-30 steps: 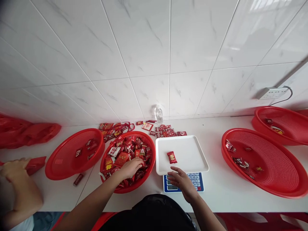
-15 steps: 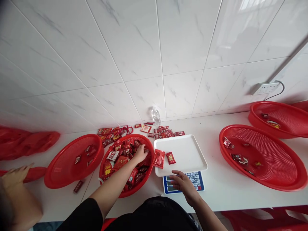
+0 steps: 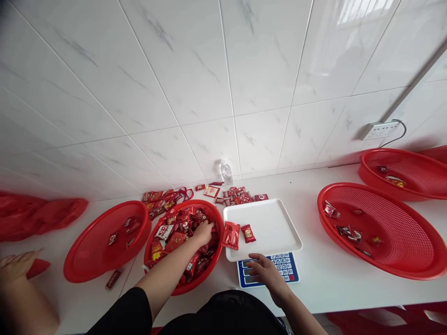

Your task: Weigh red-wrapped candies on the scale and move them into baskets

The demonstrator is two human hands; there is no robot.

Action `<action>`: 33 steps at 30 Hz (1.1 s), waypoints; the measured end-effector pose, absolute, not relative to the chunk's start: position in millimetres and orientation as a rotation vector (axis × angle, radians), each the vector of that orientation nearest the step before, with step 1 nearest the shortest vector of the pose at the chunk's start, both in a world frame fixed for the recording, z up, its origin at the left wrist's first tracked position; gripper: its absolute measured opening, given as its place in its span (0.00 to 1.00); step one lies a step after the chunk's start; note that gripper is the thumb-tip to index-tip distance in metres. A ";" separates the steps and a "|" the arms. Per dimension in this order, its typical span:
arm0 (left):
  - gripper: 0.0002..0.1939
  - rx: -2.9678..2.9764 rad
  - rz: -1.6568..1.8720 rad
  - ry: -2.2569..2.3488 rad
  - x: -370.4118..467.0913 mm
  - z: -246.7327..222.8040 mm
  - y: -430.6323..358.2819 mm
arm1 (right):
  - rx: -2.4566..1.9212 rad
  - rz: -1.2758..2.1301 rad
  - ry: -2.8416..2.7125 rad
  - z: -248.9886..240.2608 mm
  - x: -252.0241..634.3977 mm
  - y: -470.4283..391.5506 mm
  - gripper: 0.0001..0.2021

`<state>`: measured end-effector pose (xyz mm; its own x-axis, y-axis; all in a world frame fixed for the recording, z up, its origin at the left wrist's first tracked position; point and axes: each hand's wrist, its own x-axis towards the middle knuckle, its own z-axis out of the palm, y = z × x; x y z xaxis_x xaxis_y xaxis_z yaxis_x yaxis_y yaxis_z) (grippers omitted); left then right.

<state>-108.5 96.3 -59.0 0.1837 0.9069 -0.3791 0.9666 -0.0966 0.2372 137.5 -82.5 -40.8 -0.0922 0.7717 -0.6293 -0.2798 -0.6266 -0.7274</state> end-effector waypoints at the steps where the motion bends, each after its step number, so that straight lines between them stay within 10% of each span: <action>1: 0.13 2.014 -0.130 1.761 -113.0 -55.8 95.9 | -1.433 1.818 -0.579 -40.0 137.3 -82.4 0.24; 15: 0.10 1.198 0.668 1.611 -143.2 3.1 103.4 | -1.387 1.826 -0.533 -38.3 132.1 -86.9 0.22; 33: 0.13 1.234 0.445 1.172 -25.4 -5.2 46.3 | -1.341 1.777 -0.487 -29.2 139.6 -87.2 0.25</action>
<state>-25.4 46.3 -5.2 0.3970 0.8032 -0.4441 0.3063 0.3402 0.8891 139.6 -87.2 -29.2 -0.0787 0.7997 -0.5952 -0.3846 -0.5752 -0.7220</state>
